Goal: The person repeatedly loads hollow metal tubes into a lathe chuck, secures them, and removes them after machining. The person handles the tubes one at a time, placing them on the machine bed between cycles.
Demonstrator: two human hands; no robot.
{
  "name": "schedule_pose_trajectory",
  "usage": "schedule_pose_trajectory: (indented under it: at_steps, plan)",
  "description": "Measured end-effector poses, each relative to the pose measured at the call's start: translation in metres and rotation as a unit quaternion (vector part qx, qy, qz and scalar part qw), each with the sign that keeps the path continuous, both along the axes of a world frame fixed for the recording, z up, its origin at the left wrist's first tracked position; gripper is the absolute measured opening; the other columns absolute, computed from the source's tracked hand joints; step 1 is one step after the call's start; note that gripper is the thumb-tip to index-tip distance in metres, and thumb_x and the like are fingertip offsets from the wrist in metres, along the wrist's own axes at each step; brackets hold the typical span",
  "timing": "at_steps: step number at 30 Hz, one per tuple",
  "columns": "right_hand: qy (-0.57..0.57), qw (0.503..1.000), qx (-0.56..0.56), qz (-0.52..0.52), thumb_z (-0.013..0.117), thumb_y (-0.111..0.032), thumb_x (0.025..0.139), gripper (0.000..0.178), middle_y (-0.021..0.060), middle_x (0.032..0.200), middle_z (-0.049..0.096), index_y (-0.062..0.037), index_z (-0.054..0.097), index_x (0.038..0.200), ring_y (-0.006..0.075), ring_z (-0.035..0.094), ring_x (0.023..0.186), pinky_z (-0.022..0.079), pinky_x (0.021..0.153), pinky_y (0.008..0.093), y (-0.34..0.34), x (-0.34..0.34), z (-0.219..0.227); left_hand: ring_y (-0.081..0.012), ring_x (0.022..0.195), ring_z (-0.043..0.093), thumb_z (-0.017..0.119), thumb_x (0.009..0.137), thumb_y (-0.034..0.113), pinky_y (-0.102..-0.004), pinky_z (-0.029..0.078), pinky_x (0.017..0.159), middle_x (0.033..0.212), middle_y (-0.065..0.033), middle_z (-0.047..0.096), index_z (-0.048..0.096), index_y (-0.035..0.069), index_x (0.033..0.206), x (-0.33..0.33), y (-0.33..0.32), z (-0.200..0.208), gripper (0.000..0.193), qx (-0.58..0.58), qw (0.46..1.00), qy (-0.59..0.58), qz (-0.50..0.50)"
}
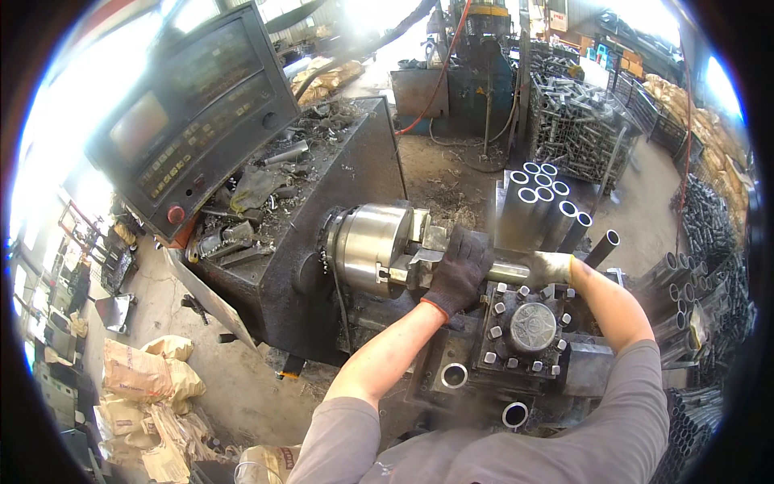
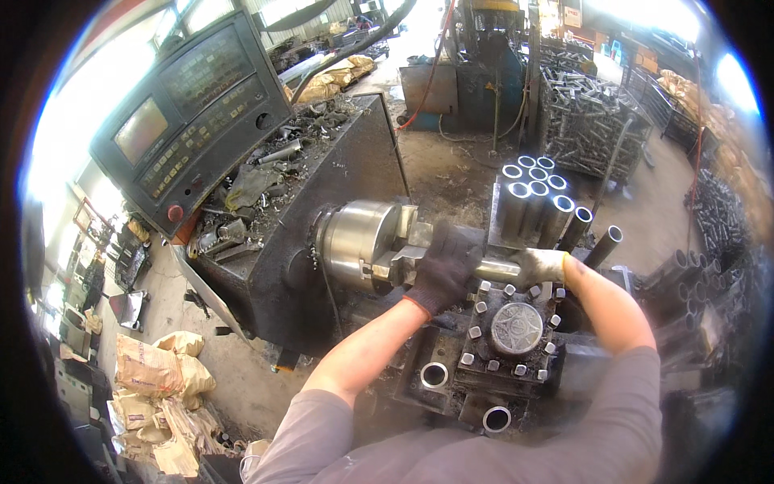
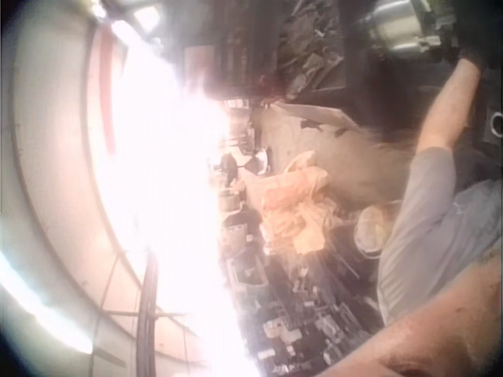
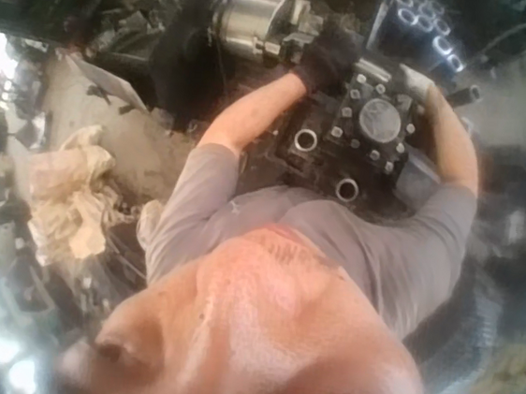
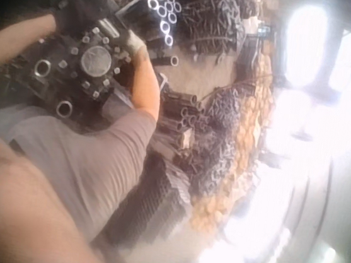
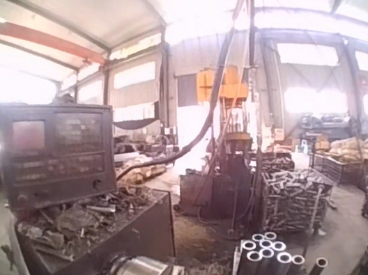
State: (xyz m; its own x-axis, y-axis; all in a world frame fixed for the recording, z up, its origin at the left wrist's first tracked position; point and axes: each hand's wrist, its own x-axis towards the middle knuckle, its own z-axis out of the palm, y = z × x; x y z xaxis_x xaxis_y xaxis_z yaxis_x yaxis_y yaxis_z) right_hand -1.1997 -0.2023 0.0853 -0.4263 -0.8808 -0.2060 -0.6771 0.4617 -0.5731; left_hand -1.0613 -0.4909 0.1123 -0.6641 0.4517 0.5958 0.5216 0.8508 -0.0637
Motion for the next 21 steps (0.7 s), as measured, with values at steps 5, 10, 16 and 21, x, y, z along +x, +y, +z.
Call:
schedule_pose_trajectory:
  at_steps: [5,10,16,21]
  plan:
    - [0.054,0.996,-0.069,-0.001,0.076,-0.021,0.09,0.025,0.0099,0.09,0.077,-0.0098,0.076,0.112,0.0263,0.074,0.082,0.057,0.072,0.0446,0.028,0.0,-0.011,-0.0486,0.143,0.045,0.056,0.092,0.028,-0.0662,0.013,0.133,0.134,-0.0278,0.06,0.065,0.001,0.131,0.0,0.001,-0.006,0.048,-0.041,0.997,-0.052,0.034]
    - [0.196,0.948,0.174,-0.179,0.079,-0.032,0.086,0.044,0.0229,0.111,0.075,-0.0132,0.072,0.125,0.0411,0.072,0.105,0.057,0.086,0.0499,0.042,0.044,-0.013,-0.0518,0.151,0.038,0.053,0.094,0.026,-0.0684,0.014,0.132,0.149,-0.0331,0.053,0.064,-0.001,0.129,-0.003,0.009,-0.031,0.045,-0.047,0.993,-0.008,0.104]
    - [0.243,0.947,0.086,-0.193,0.082,-0.036,0.085,0.045,0.0191,0.113,0.077,-0.0122,0.073,0.122,0.0389,0.074,0.102,0.059,0.088,0.0471,0.063,0.072,0.029,-0.0488,0.148,0.041,0.055,0.093,0.024,-0.0652,0.019,0.132,0.147,-0.0274,0.054,0.063,0.003,0.133,0.003,0.012,-0.024,0.046,-0.046,0.99,0.045,0.128]
    - [0.21,0.915,-0.11,-0.325,0.078,-0.027,0.089,0.032,0.0144,0.105,0.078,-0.0058,0.077,0.113,0.0276,0.077,0.093,0.061,0.086,0.0394,0.084,0.102,0.093,-0.0373,0.138,0.055,0.079,0.078,0.012,-0.0534,0.036,0.126,0.141,-0.0167,0.062,0.065,0.01,0.134,0.08,-0.022,0.027,0.058,0.051,0.999,-0.003,0.008]
